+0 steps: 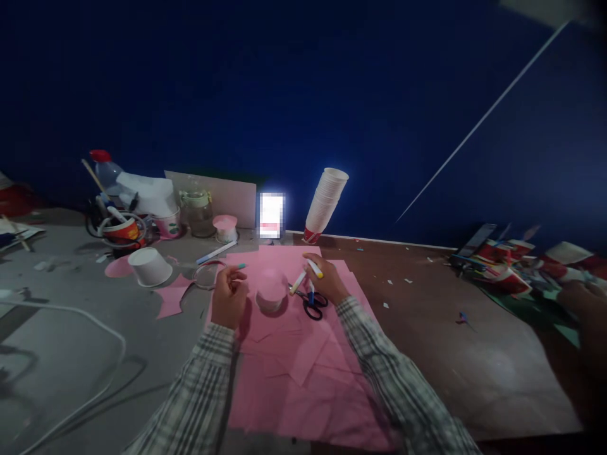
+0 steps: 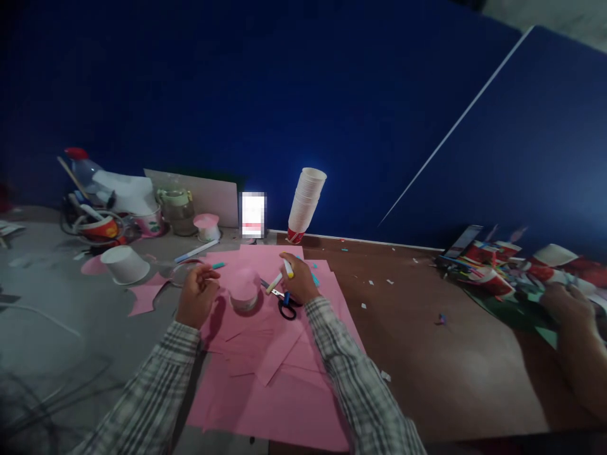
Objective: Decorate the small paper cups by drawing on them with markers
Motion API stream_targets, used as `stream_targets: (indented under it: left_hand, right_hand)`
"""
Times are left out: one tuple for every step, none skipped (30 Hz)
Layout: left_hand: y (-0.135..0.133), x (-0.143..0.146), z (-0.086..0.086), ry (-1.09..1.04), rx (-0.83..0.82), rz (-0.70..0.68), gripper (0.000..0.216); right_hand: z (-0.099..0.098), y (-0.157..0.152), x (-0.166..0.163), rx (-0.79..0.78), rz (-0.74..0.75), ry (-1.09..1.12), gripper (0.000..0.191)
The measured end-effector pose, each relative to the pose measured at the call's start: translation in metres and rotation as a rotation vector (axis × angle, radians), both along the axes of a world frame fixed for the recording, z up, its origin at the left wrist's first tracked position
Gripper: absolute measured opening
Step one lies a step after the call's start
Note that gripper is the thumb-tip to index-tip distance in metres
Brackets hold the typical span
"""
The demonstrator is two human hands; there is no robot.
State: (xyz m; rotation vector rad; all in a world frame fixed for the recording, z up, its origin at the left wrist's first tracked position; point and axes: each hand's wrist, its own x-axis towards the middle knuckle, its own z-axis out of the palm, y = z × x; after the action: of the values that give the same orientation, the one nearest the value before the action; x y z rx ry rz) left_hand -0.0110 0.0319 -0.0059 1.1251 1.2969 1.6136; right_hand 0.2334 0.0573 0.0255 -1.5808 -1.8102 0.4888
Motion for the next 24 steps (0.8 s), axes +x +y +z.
stream_targets:
  left_hand:
    - [0.001,-0.002,-0.003,0.018,-0.023,-0.050,0.041]
    - [0.002,-0.003,-0.006,0.028,-0.042,-0.086,0.044]
    - [0.003,-0.005,-0.008,0.031,-0.058,-0.111,0.047]
    - [0.004,-0.006,-0.009,0.027,-0.071,-0.120,0.047]
    - [0.005,-0.007,-0.010,0.020,-0.080,-0.113,0.047]
    - [0.006,-0.008,-0.010,0.012,-0.085,-0.099,0.046]
    - [0.006,-0.009,-0.010,0.004,-0.087,-0.083,0.044]
    - [0.007,-0.009,-0.008,-0.004,-0.088,-0.067,0.043]
    - [0.007,-0.010,-0.006,-0.012,-0.079,-0.054,0.041]
    - [0.006,-0.010,-0.003,-0.022,-0.057,-0.041,0.040]
    - [0.004,-0.010,0.000,-0.037,-0.022,-0.025,0.039]
    - [0.002,-0.009,0.005,-0.058,0.029,-0.014,0.037]
    - [-0.001,-0.009,0.010,-0.084,0.093,0.004,0.036]
    - [-0.005,-0.008,0.015,-0.112,0.147,0.014,0.034]
    - [-0.008,-0.007,0.019,-0.140,0.188,-0.001,0.031]
    - [-0.012,-0.006,0.023,-0.174,0.227,-0.021,0.030]
    - [-0.016,-0.004,0.026,-0.206,0.263,-0.051,0.029]
    - [-0.019,-0.003,0.029,-0.230,0.295,-0.087,0.028]
    - [-0.023,0.000,0.030,-0.244,0.323,-0.118,0.028]
    - [-0.026,0.002,0.031,-0.245,0.343,-0.150,0.027]
    - [-0.029,0.005,0.031,-0.233,0.355,-0.181,0.025]
    - [-0.033,0.008,0.031,-0.210,0.358,-0.209,0.024]
    - [-0.037,0.011,0.031,-0.175,0.354,-0.235,0.022]
    - [-0.040,0.013,0.031,-0.132,0.350,-0.258,0.021]
  right_hand:
    - [-0.001,0.010,-0.004,-0.027,0.022,-0.050,0.039]
    - [-0.001,0.020,-0.009,-0.054,0.042,-0.100,0.042]
    - [-0.001,0.027,-0.013,-0.081,0.056,-0.147,0.045]
    - [-0.001,0.033,-0.016,-0.107,0.060,-0.193,0.048]
    - [0.000,0.036,-0.019,-0.129,0.054,-0.235,0.051]
    - [0.001,0.037,-0.020,-0.147,0.037,-0.273,0.054]
    - [0.002,0.036,-0.019,-0.162,0.011,-0.307,0.056]
    - [0.005,0.033,-0.018,-0.175,-0.022,-0.337,0.058]
    - [0.007,0.027,-0.016,-0.187,-0.058,-0.364,0.058]
    - [0.009,0.020,-0.013,-0.201,-0.095,-0.387,0.056]
    - [0.011,0.011,-0.009,-0.219,-0.129,-0.411,0.054]
    - [0.013,0.002,-0.006,-0.242,-0.152,-0.436,0.051]
    - [0.014,-0.008,-0.004,-0.268,-0.166,-0.460,0.049]
    - [0.014,-0.018,-0.003,-0.290,-0.168,-0.482,0.046]
    - [0.013,-0.027,-0.002,-0.311,-0.162,-0.502,0.044]
    - [0.012,-0.034,-0.003,-0.323,-0.160,-0.519,0.043]
    - [0.010,-0.040,-0.005,-0.332,-0.159,-0.533,0.043]
    - [0.009,-0.045,-0.008,-0.334,-0.159,-0.544,0.043]
    - [0.008,-0.048,-0.011,-0.334,-0.157,-0.554,0.046]
    - [0.007,-0.051,-0.015,-0.337,-0.157,-0.564,0.048]
    - [0.008,-0.052,-0.018,-0.345,-0.157,-0.569,0.050]
    - [0.008,-0.052,-0.020,-0.357,-0.157,-0.570,0.052]
    - [0.009,-0.053,-0.022,-0.372,-0.159,-0.567,0.053]
    - [0.009,-0.053,-0.023,-0.388,-0.162,-0.565,0.052]
